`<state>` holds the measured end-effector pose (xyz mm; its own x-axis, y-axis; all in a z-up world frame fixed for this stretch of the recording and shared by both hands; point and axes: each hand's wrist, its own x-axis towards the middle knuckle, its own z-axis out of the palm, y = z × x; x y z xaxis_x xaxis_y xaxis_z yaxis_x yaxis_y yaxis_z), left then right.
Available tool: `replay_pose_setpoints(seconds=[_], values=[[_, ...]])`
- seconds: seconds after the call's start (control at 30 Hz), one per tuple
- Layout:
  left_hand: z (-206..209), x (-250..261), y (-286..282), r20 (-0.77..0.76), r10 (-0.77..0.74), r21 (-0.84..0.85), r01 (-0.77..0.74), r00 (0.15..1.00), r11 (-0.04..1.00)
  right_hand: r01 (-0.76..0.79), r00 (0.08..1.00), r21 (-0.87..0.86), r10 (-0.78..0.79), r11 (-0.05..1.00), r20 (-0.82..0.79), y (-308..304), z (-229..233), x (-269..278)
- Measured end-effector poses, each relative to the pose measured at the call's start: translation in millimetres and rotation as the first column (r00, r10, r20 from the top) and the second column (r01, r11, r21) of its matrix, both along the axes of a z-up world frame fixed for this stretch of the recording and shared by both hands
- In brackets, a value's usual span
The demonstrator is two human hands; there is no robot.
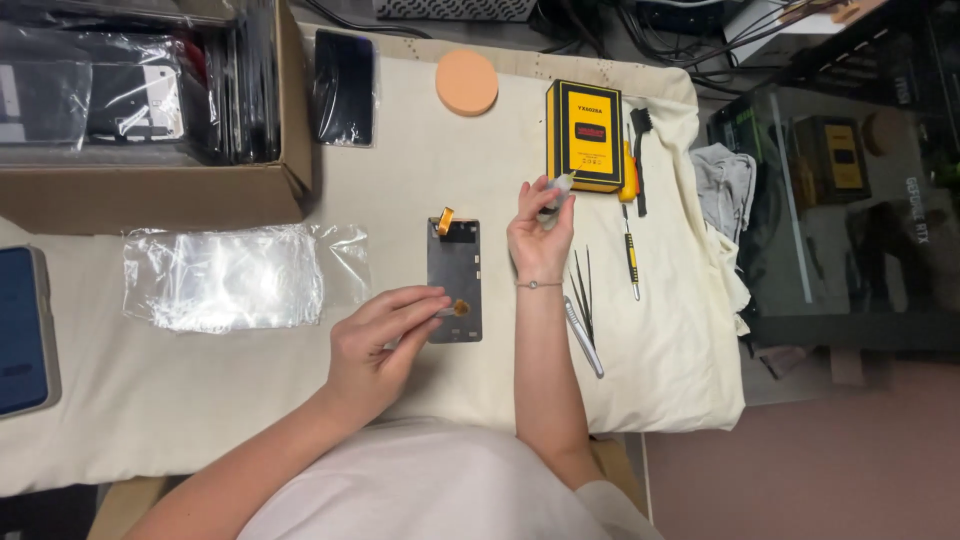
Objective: The person cleans a smartphone screen assembly using tweezers to remove a ribbon cable, a brush to apply liquid, and a cloth to wipe the surface. They then use a toothbrush to scrub the screen and place the assembly into a plastic bag.
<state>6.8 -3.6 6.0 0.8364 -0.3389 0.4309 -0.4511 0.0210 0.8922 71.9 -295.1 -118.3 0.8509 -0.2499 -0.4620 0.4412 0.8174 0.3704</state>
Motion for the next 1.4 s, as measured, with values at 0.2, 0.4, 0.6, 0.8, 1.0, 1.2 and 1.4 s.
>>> replay_pose_setpoints(seconds=[0.2,0.4,0.6,0.8,1.0,1.2,1.4], values=[[0.3,-1.0,5.1,0.015,0.043,0.018,-0.043,0.999,0.999,0.032,0.994,0.171,-0.049,0.985,0.096,5.8,3.4,-1.3],[-20.2,0.1,10.5,0.155,0.116,-0.236,-0.078,0.981,0.969,-0.551,0.763,-0.696,0.615,0.46,-0.197,93.7,56.5,-88.6],[-38.5,-9.5,-26.8,0.33,-0.073,-0.253,0.162,0.941,0.954,-0.459,0.815,-0.815,0.533,0.354,-0.227,114.2,7.4,-157.4],[-79.7,15.6,8.4,0.102,-0.024,0.392,-0.018,0.995,0.92,-0.423,0.89,-0.806,-0.357,-0.413,-0.284,93.5,24.0,-122.2],[-106.1,13.4,11.4,0.113,-0.173,0.685,0.05,0.978,0.727,-0.452,0.891,-0.59,-0.372,-0.669,-0.261,102.6,0.9,-92.2],[-100.2,17.6,10.4,0.047,-0.193,0.708,0.104,0.98,0.699,-0.502,0.862,-0.534,-0.446,-0.681,-0.241,96.3,1.0,-105.0],[-94.1,21.8,10.7,-0.019,-0.124,0.685,0.103,0.992,0.721,-0.487,0.869,-0.447,-0.366,-0.75,-0.333,118.4,31.6,-102.7]])
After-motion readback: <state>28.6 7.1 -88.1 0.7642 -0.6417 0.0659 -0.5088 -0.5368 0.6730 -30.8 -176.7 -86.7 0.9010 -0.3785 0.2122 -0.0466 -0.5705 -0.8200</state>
